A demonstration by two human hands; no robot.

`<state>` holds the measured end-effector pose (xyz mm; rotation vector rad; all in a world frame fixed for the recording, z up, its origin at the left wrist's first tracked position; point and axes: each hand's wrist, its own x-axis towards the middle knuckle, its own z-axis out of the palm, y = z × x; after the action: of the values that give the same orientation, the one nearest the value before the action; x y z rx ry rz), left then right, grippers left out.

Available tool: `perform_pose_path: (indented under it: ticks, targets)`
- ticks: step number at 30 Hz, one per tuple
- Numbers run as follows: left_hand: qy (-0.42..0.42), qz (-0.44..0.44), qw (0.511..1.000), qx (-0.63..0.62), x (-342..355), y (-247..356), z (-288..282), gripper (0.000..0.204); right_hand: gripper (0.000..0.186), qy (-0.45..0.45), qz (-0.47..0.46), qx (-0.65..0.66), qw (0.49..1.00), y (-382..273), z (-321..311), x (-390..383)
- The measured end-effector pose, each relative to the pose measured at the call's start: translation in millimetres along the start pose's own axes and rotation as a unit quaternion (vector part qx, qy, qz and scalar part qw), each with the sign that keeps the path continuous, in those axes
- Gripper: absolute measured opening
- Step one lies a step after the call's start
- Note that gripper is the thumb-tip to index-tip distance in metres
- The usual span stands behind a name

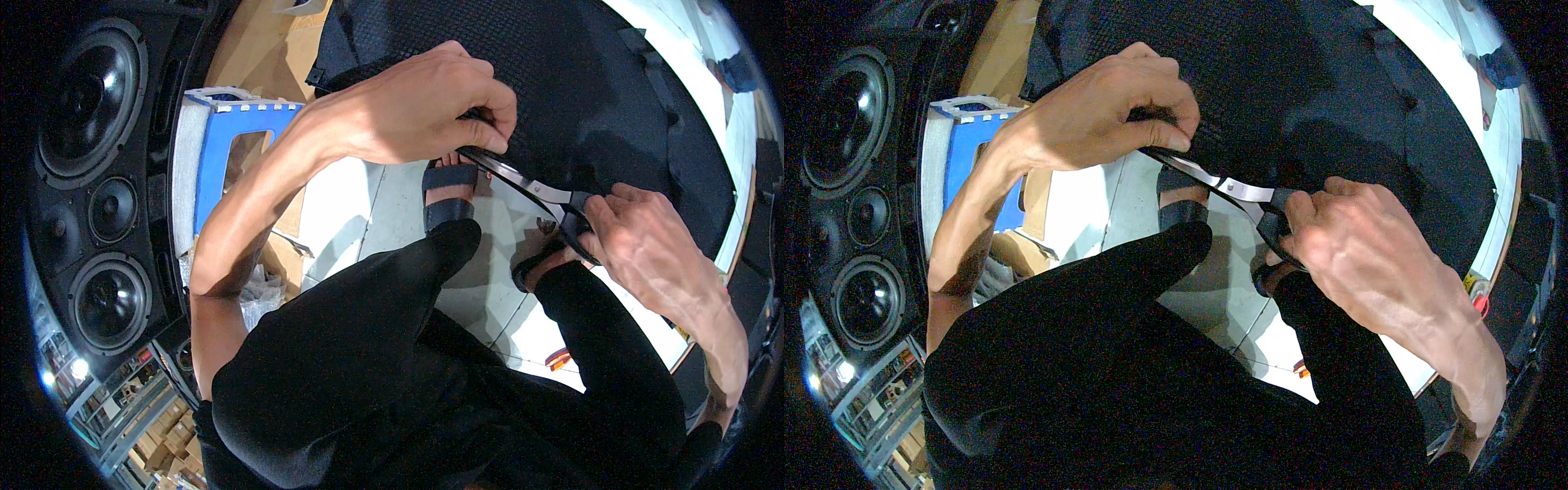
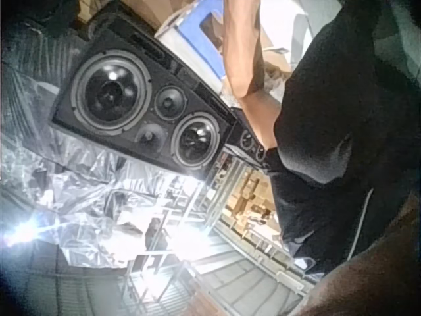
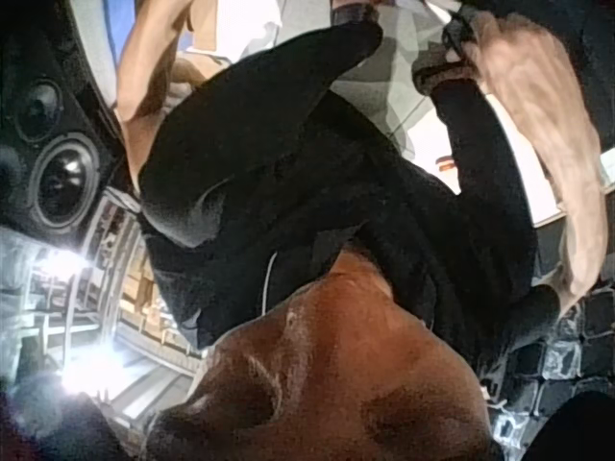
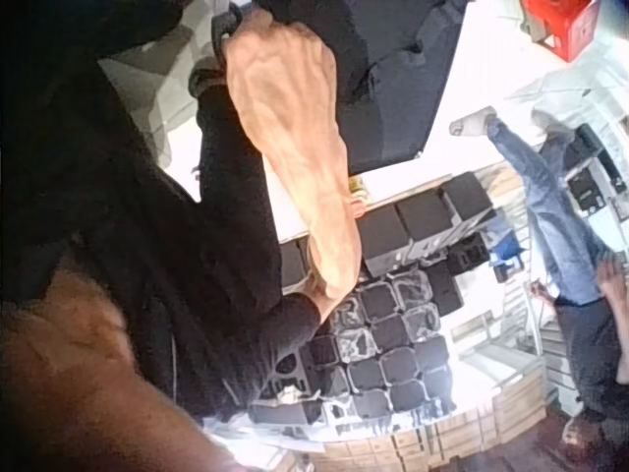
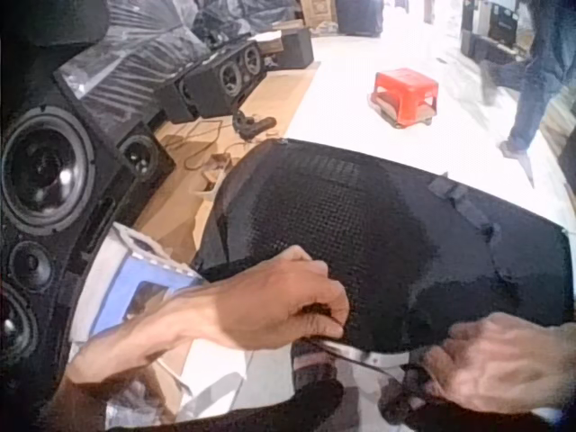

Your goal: The person uses scissors to trim the edges of a black fabric cover placed on a white surface. They repeatedly adjust the fabric and cut along the perimeter, removing excess material.

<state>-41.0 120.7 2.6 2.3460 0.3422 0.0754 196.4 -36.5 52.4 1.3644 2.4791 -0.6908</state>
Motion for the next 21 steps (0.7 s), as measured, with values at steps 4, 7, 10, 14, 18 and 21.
perform_pose_path:
  ticks: [4,7,10,14,18,21]
  targets:
    - [0.009,-0.024,0.999,-0.027,-3.1,3.8,-1.5,0.011,0.02,-0.025,0.037,0.04,0.998,-1.6,-0.6,1.3]
    - [0.037,-0.026,0.997,-0.056,-4.4,1.6,-3.0,0.012,0.019,-0.044,0.071,0.043,0.996,-9.2,-12.7,-5.5]
    - [0.053,-0.055,0.996,-0.049,-5.5,-0.9,-7.0,0.014,0.019,-0.049,0.086,0.049,0.994,-9.4,-13.9,-4.4]
    - [0.045,-0.099,0.991,-0.073,-16.0,-3.1,-14.6,0.016,0.018,-0.046,0.072,0.061,0.994,-5.2,-12.4,1.3]
    - [0.012,-0.048,0.999,-0.01,-22.8,-6.9,-28.7,0.019,0.019,-0.031,0.082,0.065,0.994,-8.7,-18.5,-5.8]
    - [0.006,-0.007,1.0,0.023,-26.0,-12.8,-25.3,0.017,0.02,-0.037,0.082,0.035,0.995,-11.0,-17.4,-0.9]
